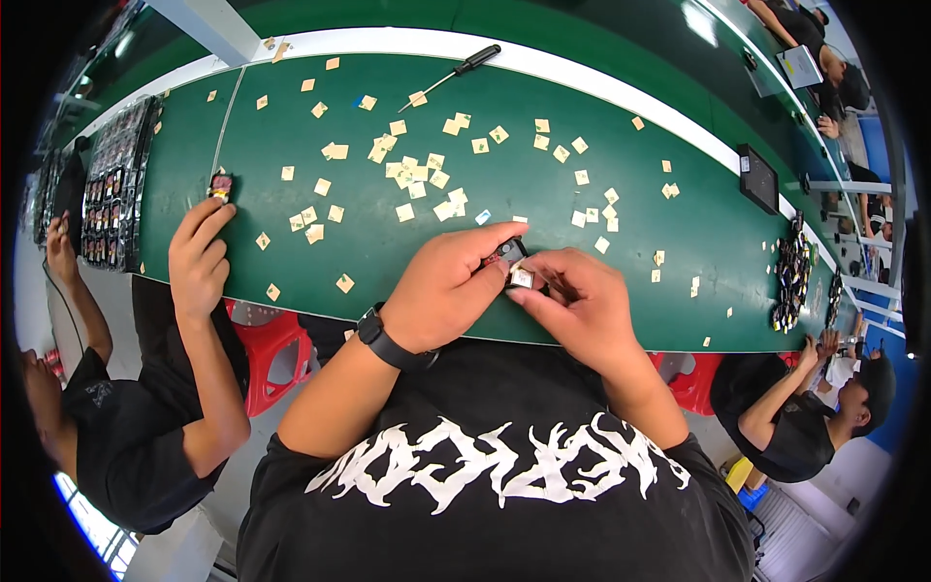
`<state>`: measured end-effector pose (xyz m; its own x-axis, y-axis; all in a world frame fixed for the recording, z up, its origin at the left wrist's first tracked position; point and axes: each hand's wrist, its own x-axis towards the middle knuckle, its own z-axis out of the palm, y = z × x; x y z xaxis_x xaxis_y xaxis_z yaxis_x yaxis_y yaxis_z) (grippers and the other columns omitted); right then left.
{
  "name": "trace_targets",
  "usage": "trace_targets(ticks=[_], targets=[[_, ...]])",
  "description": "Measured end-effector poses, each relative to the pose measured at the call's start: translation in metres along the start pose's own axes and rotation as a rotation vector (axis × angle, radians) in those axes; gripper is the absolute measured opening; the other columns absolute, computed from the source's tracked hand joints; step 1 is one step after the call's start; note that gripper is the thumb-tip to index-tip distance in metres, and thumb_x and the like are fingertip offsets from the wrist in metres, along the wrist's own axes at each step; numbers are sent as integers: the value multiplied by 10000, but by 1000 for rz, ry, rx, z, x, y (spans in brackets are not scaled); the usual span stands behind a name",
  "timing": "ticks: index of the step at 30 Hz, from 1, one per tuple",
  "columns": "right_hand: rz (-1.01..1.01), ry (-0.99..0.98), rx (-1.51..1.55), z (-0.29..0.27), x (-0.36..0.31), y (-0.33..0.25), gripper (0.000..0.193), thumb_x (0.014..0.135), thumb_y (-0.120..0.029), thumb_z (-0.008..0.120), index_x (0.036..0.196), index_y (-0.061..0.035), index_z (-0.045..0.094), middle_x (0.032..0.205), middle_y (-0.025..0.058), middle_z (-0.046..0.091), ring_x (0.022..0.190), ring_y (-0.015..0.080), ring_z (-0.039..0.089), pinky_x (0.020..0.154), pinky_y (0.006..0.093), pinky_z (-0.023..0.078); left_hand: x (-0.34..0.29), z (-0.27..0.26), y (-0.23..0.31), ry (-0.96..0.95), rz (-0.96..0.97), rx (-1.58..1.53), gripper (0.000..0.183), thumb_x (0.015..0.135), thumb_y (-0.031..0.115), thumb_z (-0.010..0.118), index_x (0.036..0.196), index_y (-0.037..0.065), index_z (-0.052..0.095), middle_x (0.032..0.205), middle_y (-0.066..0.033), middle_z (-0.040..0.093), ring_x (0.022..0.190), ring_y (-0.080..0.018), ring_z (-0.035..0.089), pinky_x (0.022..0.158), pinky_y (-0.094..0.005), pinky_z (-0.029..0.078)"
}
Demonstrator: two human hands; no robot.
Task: Assembling electronic smartwatch components by applying small adhesive pads and fitting parts into housings using tweezers.
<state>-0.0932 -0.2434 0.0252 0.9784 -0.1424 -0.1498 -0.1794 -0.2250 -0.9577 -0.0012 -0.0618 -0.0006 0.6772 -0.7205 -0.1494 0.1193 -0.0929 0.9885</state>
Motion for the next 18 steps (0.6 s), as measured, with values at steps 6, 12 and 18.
trace_targets(ticks=[6,12,18], targets=[[33,54,72,2,2,12,115,967,-87,686,1028,5,657,788,15,698,640,30,527,583,212,439,1,5,0,48,76,3,414,959,11,531,1363,54,612,795,7,571,629,-59,497,586,-232,419],[144,35,141,5,3,4,93,978,-65,662,1026,9,634,813,11,703,686,26,573,612,199,456,1,6,-7,88,118,11,408,960,6,509,1346,65,625,831,-4,606,623,-71,508,591,-236,430],[-11,90,172,13,1,13,126,962,-21,675,1070,41,657,882,58,724,797,87,677,699,223,526,0,5,-4,71,115,51,418,950,-6,504,1344,65,625,846,-22,613,639,-79,538,594,-244,448]])
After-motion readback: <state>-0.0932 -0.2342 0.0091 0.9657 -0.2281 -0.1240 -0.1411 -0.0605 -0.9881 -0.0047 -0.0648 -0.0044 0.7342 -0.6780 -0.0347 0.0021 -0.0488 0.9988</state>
